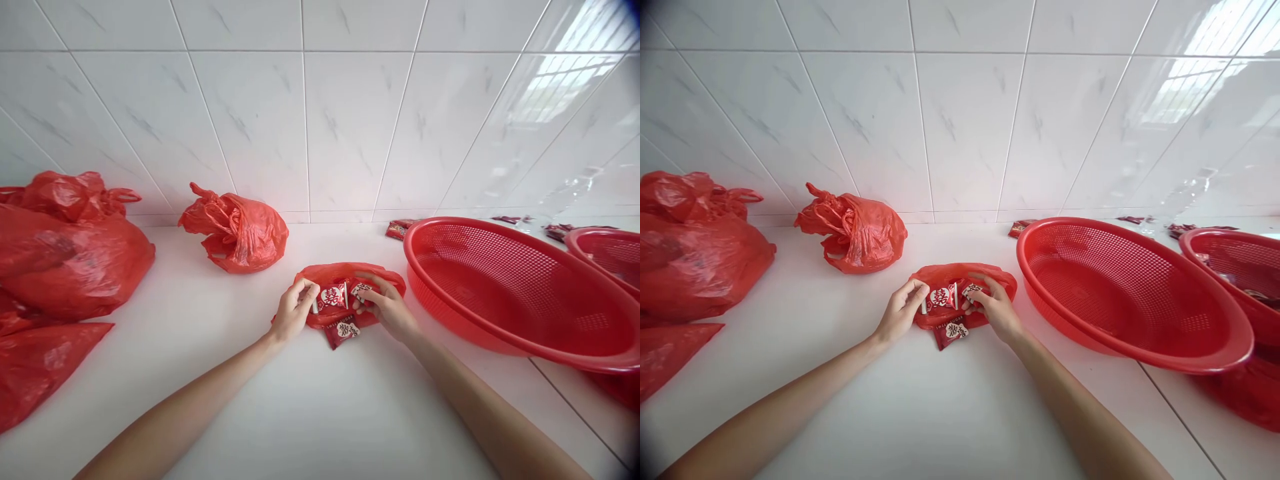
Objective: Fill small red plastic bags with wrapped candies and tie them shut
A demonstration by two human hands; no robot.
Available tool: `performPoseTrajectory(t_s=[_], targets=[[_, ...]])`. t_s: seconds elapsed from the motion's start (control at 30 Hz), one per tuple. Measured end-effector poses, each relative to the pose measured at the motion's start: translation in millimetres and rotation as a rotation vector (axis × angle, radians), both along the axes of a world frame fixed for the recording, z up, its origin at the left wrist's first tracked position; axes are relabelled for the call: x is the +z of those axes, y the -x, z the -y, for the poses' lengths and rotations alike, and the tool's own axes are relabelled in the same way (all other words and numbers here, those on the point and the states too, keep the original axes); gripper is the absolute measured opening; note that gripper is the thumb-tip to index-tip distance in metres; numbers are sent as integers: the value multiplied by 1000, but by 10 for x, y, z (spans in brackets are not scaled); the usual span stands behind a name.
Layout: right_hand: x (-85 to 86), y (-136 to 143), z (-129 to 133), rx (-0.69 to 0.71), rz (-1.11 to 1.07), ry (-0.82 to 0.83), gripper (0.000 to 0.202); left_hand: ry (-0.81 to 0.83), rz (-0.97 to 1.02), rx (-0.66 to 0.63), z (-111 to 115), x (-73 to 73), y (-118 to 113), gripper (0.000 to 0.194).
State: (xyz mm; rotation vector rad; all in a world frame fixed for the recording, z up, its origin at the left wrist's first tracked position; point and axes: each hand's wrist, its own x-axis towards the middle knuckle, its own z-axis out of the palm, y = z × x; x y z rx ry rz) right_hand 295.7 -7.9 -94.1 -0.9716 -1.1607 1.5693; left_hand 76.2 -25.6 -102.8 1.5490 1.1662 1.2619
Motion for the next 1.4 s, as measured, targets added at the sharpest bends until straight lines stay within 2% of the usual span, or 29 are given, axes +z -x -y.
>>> performPoseTrajectory(t_s=[0.13,0.27,0.4,0.5,0.6,0.73,0.87,0.93,1.0,1.1,1.2,1.3,1.4], targets=[[15,3,11,16,25,-55,42,8,-102,32,-10,-27,24,28],[36,6,19,-41,70,-66,43,-19,-272,137,-18,-70,43,23],[57,0,7,-128,124,-135,44,-222,-528,170,38,-78,28,40],[63,2,1,-157,178,-201,40,-393,-682,215,139,-22,-31,37],[44,8,4,-179,192,-207,41,-479,-761,125,244,37,-114,22],[5,32,6,-174,174,-246,40,-382,-817,-69,337,43,-202,25],[-21,72,-13,-178,225,-305,37,-335,-754,-210,383,30,-229,25],[-39,87,-33,-184,256,-319,36,-282,-629,-288,386,43,-229,23],[-66,93,-54,-178,285,-292,36,-203,-468,-308,365,71,-222,24],[-120,79,-80,-158,339,-271,35,-127,-306,-178,271,120,-190,25],[-166,57,-86,-116,381,-283,37,-99,-261,-34,134,133,-124,31],[-177,49,-68,-72,373,-278,40,-73,-259,6,25,101,-58,43],[-165,52,-47,-62,345,-267,37,-149,-351,-4,-14,58,-25,43]])
